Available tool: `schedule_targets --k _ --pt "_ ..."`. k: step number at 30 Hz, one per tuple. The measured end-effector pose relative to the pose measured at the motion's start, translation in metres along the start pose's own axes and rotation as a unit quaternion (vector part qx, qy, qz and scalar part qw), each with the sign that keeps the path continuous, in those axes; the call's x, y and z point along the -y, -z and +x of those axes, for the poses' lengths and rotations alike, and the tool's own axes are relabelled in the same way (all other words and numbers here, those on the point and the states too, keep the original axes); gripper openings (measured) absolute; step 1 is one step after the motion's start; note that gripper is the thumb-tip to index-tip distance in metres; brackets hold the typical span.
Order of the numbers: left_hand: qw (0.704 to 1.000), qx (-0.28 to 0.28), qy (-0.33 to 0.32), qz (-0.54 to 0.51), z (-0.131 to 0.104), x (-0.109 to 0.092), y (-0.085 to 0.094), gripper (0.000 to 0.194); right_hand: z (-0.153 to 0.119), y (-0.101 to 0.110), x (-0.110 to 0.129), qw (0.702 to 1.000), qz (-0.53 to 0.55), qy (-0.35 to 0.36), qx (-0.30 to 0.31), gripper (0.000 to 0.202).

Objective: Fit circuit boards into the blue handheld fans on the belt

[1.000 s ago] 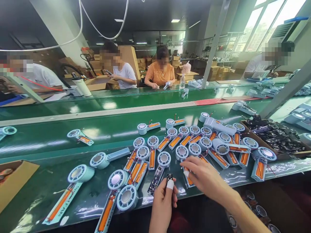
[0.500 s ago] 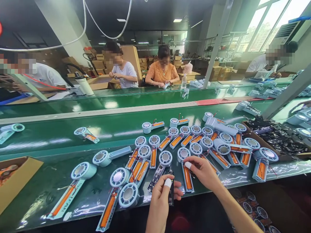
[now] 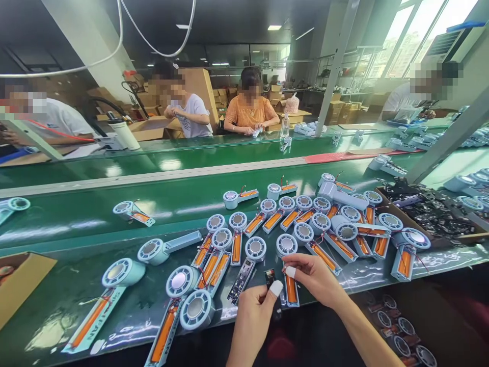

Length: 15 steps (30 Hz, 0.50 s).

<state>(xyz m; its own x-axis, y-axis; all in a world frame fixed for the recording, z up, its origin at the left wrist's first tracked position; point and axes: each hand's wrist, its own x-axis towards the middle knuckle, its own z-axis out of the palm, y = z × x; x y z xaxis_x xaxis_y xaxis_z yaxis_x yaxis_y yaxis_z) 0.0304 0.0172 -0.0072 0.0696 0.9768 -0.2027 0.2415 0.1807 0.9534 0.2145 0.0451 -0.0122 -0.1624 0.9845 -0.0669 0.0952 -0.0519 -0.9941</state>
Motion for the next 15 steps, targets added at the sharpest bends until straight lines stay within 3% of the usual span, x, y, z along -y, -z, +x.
schedule_targets --k 5,10,15 --pt "0.995 -0.058 -0.060 0.062 -0.001 -0.001 0.003 0.057 -0.003 0.004 0.003 0.999 -0.006 -0.012 0.032 0.028" --pt "0.994 -0.043 -0.066 0.080 -0.003 0.004 0.002 0.032 -0.008 0.000 0.007 0.999 -0.028 -0.007 0.033 0.026" --pt "0.998 -0.055 -0.035 0.006 0.000 0.004 -0.006 0.025 -0.013 -0.008 0.014 0.982 -0.181 0.057 0.003 0.021"
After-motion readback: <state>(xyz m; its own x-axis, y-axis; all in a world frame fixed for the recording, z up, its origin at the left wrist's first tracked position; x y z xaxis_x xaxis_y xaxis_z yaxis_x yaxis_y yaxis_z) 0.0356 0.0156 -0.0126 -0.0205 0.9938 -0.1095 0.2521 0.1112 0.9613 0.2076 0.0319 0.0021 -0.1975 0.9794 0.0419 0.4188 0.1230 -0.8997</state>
